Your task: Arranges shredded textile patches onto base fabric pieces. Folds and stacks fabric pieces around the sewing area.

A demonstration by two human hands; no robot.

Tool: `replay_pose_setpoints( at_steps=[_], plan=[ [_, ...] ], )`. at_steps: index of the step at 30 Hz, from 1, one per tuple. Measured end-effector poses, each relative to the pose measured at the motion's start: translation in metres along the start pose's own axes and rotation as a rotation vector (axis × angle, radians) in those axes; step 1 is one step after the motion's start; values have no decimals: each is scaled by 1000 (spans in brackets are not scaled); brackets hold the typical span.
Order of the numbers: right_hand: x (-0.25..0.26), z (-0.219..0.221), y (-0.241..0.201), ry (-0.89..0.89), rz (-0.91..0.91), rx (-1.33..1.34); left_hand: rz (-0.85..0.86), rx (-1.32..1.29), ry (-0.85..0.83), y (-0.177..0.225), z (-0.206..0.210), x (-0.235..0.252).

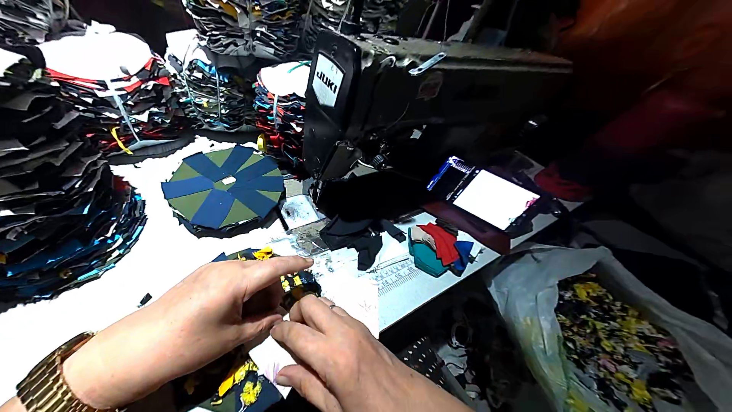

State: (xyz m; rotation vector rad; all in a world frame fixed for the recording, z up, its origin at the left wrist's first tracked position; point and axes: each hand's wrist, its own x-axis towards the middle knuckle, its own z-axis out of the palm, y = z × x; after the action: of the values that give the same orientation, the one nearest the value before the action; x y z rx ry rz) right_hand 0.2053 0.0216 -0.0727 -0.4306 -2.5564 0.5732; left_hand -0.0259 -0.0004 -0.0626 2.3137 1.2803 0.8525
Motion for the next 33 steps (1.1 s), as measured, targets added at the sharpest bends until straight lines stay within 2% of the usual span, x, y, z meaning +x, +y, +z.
replay_pose_setpoints(
  at_steps=[4,8,13,17,26,30,33],
  plan=[
    [3,6,1,23,-15,-48,33,109,167,1,-2,3],
    [6,-1,-1,-43,13,-23,49,131,262,2,-4,4],
    [15,-1,-8,75,-4,1,46,109,308,2,-4,5],
    [21,12,-4,17,-4,20,43,121,315,2,-5,5],
    [21,19,-2,30,-4,9,36,120,304,1,-3,4],
    [16,1,2,-16,-13,188,37,68,305,2,-5,5],
    [12,-20,16,135,3,161,17,16,315,4,-7,5]
  ],
)
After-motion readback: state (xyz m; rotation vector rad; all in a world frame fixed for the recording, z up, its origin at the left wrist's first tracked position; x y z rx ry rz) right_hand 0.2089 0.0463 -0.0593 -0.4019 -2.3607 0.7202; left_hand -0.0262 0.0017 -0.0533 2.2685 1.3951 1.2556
